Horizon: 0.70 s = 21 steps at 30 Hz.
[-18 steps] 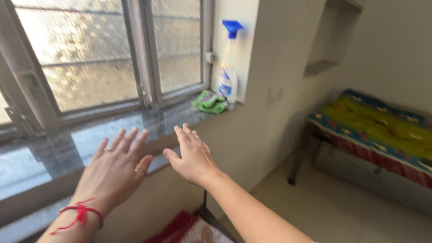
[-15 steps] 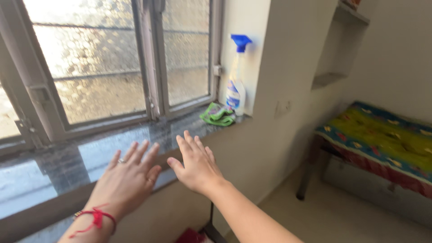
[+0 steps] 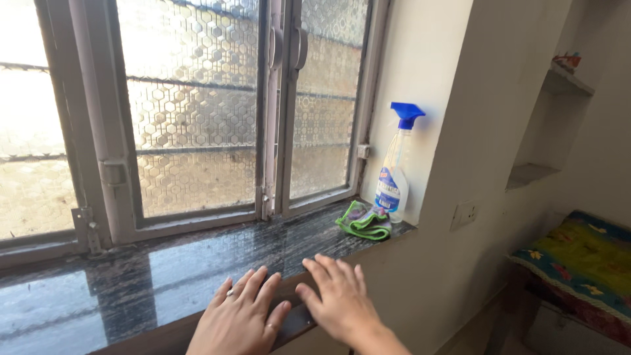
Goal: The person wipes a marble windowsill and the lower frame of a window with a green cloth, then picks up and sets down a spray bottle.
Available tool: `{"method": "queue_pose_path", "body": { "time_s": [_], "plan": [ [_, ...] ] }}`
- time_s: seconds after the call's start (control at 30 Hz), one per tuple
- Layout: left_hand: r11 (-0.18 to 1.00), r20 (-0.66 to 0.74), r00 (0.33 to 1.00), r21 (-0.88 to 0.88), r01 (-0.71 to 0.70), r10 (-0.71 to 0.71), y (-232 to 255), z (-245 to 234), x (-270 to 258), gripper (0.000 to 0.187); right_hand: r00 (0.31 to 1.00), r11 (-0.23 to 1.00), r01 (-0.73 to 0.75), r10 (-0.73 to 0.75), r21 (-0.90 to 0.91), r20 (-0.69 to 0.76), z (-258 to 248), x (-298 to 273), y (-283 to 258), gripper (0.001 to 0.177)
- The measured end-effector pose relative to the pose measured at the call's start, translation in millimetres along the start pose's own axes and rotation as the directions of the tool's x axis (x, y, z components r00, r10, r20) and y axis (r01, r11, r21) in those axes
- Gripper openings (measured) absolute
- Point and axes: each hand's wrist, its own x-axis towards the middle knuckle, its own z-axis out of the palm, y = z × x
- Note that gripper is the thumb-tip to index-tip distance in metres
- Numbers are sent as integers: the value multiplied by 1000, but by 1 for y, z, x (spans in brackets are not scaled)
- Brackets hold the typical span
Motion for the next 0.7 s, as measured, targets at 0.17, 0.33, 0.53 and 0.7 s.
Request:
{"method": "queue_pose_path", "body": {
  "time_s": [0.17, 0.33, 0.53, 0.7],
  "plan": [
    [986, -167, 972, -17, -168, 162, 30, 5, 13, 68, 991, 994, 81, -89, -74, -100, 4, 32, 31, 61],
    [964, -252, 931, 45, -261, 264, 62, 25, 54, 69, 986, 997, -58, 48, -59, -160, 8, 65, 83, 68],
    [980, -203, 959, 50, -190, 197, 82, 34, 83, 74, 988, 988, -147, 145, -43, -51, 5, 86, 116, 78],
    [985, -185, 967, 41, -168, 173, 84, 30, 81, 72, 938, 954, -288, 298, -79, 176, -14, 98, 123, 96]
  ]
}}
